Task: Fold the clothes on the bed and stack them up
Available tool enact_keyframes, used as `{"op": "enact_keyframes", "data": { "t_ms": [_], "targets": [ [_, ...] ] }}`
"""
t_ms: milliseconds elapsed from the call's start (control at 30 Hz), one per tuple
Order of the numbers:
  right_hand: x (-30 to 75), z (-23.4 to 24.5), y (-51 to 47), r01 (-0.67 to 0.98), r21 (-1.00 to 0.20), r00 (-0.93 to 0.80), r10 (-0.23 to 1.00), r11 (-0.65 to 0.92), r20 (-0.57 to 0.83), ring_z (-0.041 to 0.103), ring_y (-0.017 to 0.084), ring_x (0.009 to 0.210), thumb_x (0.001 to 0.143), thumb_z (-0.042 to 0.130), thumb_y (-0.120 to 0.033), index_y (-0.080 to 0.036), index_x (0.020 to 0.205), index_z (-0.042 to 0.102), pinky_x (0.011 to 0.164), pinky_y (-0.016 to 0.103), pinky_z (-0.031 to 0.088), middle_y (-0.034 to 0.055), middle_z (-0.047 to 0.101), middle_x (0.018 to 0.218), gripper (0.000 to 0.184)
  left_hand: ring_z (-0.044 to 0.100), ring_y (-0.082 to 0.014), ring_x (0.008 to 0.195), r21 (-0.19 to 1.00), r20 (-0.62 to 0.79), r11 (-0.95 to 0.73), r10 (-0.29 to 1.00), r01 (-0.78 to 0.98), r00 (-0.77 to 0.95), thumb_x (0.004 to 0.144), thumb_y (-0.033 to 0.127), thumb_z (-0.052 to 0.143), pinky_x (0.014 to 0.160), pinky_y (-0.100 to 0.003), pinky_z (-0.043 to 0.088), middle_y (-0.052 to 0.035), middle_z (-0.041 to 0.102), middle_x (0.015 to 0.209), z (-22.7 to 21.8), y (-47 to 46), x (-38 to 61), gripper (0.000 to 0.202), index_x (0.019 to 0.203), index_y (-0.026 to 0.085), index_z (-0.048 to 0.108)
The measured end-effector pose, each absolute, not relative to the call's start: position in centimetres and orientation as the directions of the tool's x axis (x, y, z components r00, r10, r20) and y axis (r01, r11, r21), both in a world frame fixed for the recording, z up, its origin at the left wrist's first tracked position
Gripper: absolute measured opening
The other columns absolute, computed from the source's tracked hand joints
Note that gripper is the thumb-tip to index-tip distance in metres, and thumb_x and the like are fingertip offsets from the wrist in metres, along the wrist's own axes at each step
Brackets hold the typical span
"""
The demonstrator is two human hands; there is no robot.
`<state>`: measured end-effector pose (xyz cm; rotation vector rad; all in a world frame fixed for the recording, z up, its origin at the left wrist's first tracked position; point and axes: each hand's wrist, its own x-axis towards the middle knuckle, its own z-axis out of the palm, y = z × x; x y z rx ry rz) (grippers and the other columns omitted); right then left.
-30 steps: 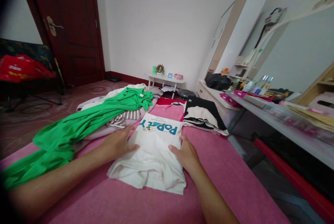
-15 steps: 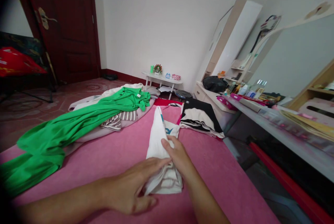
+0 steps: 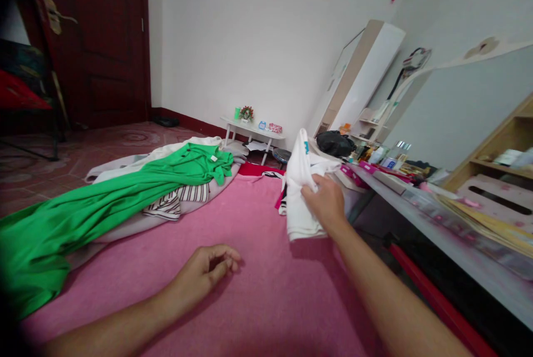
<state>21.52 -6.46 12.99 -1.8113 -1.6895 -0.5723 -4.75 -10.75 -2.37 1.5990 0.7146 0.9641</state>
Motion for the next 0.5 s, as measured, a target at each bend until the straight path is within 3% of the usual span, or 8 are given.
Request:
{"op": "enact_keyframes", "data": {
  "t_ms": [133,267,333,400,500],
  "targets": [
    [27.3,16.9,-0.9,0.955,0.114,0.138,0.755,-0.272,0.641,0.059,0.023,0.077,0.073,0.054,-0.036,-0.019,0.086,0.068,0.060,0.028,0.035,0.0083,0.065,0.083,0.026,0.059,-0.0150,0.069,0.974,0.193,-0.227,0.842,0.007,0.504,0.084,0.020,0.048,0.064,-0.024,0.043,-0.0038,0.065,0.073,-3.6,-10.3,-4.0,0.020,0.085,0.014,0.068],
    [30.8,16.0,3.4,0.926,0.183,0.178,0.811,-0.329,0.558,0.061,0.027,0.086,0.074,0.055,-0.037,-0.020,0.099,0.070,0.063,0.030,0.038,0.0124,0.067,0.099,0.033,0.060,-0.0144,0.069,0.973,0.187,-0.229,0.850,0.026,0.492,0.082,0.016,0.047,0.062,-0.022,0.044,-0.0024,0.066,0.073,-4.3,-10.2,-3.8,0.022,0.084,0.017,0.068],
    [32.1,14.2,5.0,0.956,0.089,0.206,0.858,-0.278,0.470,0.062,0.027,0.087,0.072,0.060,-0.037,-0.020,0.097,0.071,0.067,0.032,0.040,0.0132,0.068,0.100,0.032,0.061,-0.0141,0.069,0.971,0.180,-0.234,0.849,0.048,0.497,0.080,0.013,0.047,0.062,-0.022,0.044,-0.0017,0.067,0.074,-4.3,-10.2,-3.8,0.023,0.085,0.017,0.068],
    [33.4,12.3,6.0,0.967,-0.114,0.254,0.886,-0.227,0.389,0.063,0.026,0.083,0.073,0.063,-0.040,-0.018,0.088,0.074,0.069,0.032,0.042,0.0136,0.070,0.092,0.029,0.061,-0.0137,0.070,0.956,0.186,-0.274,0.842,0.106,0.506,0.078,0.010,0.047,0.063,-0.021,0.044,-0.0010,0.068,0.075,-4.1,-10.3,-3.9,0.025,0.084,0.018,0.069],
    [36.0,10.6,6.7,0.920,-0.322,0.339,0.864,-0.222,0.374,0.064,0.025,0.078,0.082,0.053,-0.045,-0.015,0.078,0.074,0.068,0.034,0.043,0.0180,0.070,0.087,0.037,0.061,-0.0131,0.069,0.919,0.203,-0.346,0.829,0.192,0.521,0.075,0.008,0.047,0.064,-0.021,0.043,0.0004,0.069,0.075,-3.6,-10.4,-4.1,0.028,0.084,0.020,0.071]
  ]
}}
